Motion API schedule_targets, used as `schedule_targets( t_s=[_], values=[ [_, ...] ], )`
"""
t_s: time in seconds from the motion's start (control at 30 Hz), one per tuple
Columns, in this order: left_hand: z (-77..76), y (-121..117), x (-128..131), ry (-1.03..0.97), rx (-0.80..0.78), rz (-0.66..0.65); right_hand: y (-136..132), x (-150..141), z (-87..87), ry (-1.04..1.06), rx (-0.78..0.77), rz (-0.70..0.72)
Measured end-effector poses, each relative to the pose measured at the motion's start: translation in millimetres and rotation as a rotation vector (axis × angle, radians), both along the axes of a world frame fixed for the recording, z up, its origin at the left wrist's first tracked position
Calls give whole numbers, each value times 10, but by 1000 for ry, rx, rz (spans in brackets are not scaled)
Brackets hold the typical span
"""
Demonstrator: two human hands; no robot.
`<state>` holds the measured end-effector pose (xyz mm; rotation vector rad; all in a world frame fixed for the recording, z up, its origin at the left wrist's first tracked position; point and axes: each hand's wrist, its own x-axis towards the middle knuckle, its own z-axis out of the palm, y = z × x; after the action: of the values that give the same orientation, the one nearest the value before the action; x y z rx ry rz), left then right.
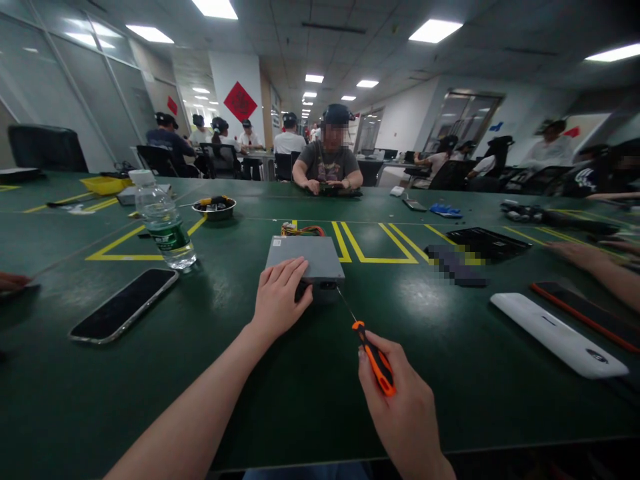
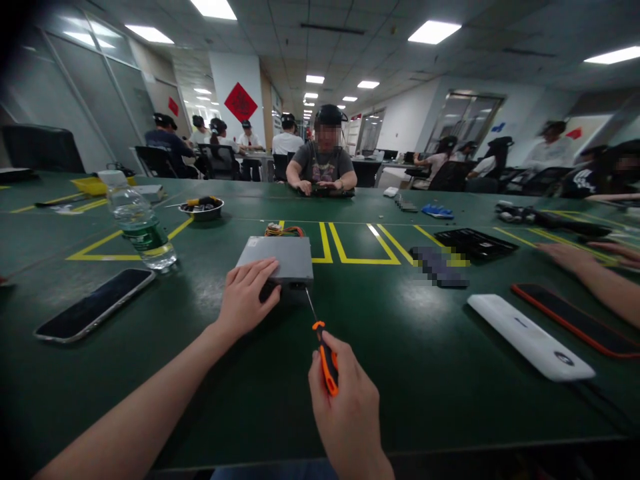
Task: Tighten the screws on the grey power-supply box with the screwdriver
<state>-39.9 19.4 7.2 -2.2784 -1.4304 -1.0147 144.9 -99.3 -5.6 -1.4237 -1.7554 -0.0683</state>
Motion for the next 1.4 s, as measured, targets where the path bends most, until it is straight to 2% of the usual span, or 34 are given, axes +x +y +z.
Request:
schedule_targets(
  t_s=[0.43,0.77,0.9,1.03,1.1,1.2,1.3,1.4],
  values=[
    [-7,9,6,-23,2,2,32,16,-42,98,-66,-59],
    [4,6,29,-25,-4,30,16,57,-29,206,-250,-184],
    [7,10,31,-34,6,17,7,6,-5,94,-177,-176],
    [6,10,37,-61,17,16,19,-90,36,-180,50,-210],
    [4,8,39,-65,16,20,32,-134,60,-238,119,-216],
    [0,7,39,-67,10,24,47,-158,79,-156,114,-190],
    [-1,8,41,-68,6,27,51,-134,68,-13,47,-160],
    [0,9,45,-71,7,26,46,-110,43,35,0,-168]
  ],
)
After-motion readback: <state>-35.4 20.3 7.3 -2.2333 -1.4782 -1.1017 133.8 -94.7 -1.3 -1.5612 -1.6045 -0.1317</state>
